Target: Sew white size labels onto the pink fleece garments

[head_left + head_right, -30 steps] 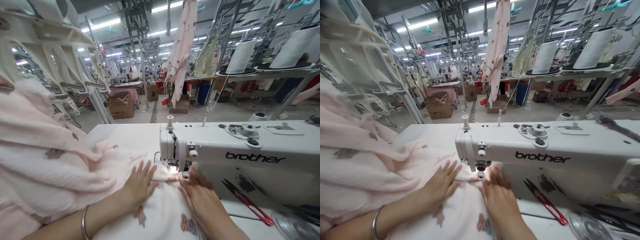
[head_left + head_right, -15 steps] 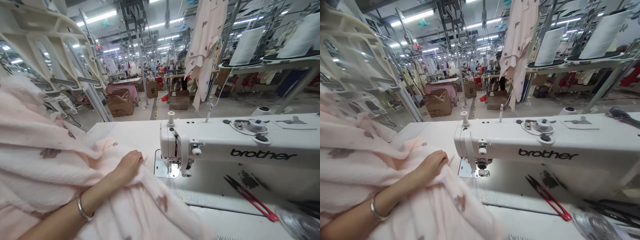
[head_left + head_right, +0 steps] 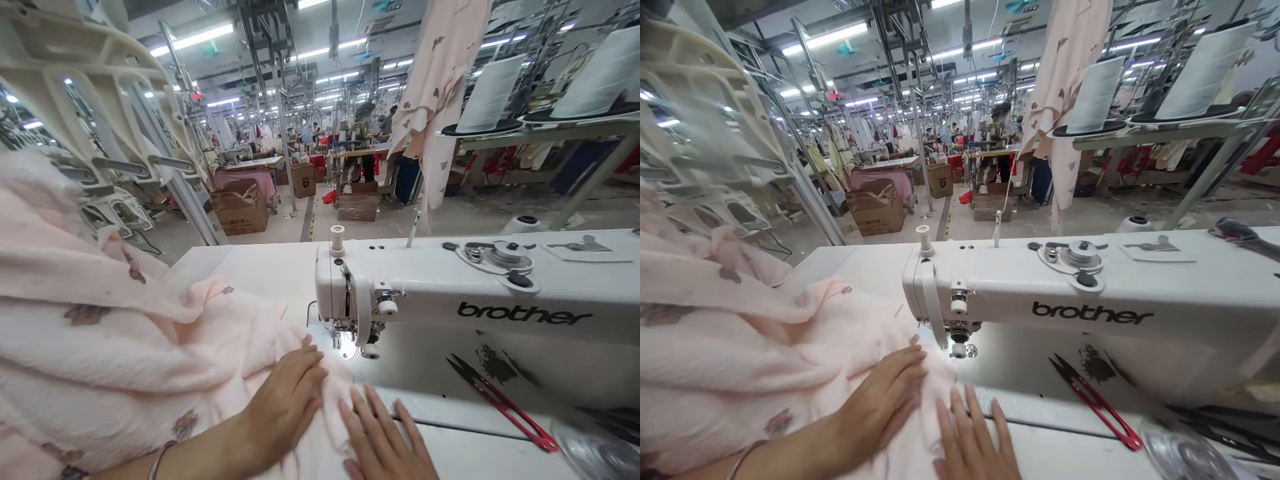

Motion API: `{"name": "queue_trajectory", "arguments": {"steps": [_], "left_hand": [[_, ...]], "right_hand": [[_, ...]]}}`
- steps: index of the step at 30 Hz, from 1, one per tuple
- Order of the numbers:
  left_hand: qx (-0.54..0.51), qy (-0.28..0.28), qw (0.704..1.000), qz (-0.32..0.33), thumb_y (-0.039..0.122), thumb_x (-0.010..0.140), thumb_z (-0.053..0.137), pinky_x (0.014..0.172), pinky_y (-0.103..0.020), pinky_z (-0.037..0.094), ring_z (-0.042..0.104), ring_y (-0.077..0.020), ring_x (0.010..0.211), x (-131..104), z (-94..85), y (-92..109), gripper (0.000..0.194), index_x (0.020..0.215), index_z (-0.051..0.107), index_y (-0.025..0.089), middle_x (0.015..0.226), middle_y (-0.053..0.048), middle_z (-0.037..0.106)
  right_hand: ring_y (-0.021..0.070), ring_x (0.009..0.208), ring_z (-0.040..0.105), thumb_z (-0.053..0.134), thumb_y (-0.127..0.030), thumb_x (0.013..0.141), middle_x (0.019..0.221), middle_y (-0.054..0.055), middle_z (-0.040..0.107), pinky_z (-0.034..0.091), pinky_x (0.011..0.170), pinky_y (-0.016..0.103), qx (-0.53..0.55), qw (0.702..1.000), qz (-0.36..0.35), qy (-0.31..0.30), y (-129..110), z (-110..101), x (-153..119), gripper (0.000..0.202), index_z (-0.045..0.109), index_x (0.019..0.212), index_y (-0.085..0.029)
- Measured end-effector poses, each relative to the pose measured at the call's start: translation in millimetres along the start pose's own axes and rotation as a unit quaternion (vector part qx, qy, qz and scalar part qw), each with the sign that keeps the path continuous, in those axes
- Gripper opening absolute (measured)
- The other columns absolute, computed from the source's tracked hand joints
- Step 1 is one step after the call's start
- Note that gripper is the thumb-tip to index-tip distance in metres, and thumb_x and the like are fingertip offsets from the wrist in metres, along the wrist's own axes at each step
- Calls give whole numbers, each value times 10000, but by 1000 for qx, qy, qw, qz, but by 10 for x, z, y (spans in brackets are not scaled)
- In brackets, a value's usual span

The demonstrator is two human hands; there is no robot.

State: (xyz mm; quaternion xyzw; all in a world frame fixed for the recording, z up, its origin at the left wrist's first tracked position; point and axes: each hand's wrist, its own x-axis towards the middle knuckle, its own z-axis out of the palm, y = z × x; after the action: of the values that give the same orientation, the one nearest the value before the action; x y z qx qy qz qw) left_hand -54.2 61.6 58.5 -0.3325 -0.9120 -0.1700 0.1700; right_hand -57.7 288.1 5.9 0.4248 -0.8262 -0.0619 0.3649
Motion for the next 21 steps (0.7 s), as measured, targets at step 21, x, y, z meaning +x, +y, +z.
{"name": "queue_trajectory", "arguments": {"steps": [21], "left_hand": [[57,-111,979,-161,253,920,391,1006,-525,356,485,-298,1152,553,44,-501,275,1116,526,116,1182,-174,540]], "right_hand": [[217,1188,509,446,-277,898,1294,55,545,436,982,327,123,992,1,16,-48,-15,226,339,580,1178,-140]]}}
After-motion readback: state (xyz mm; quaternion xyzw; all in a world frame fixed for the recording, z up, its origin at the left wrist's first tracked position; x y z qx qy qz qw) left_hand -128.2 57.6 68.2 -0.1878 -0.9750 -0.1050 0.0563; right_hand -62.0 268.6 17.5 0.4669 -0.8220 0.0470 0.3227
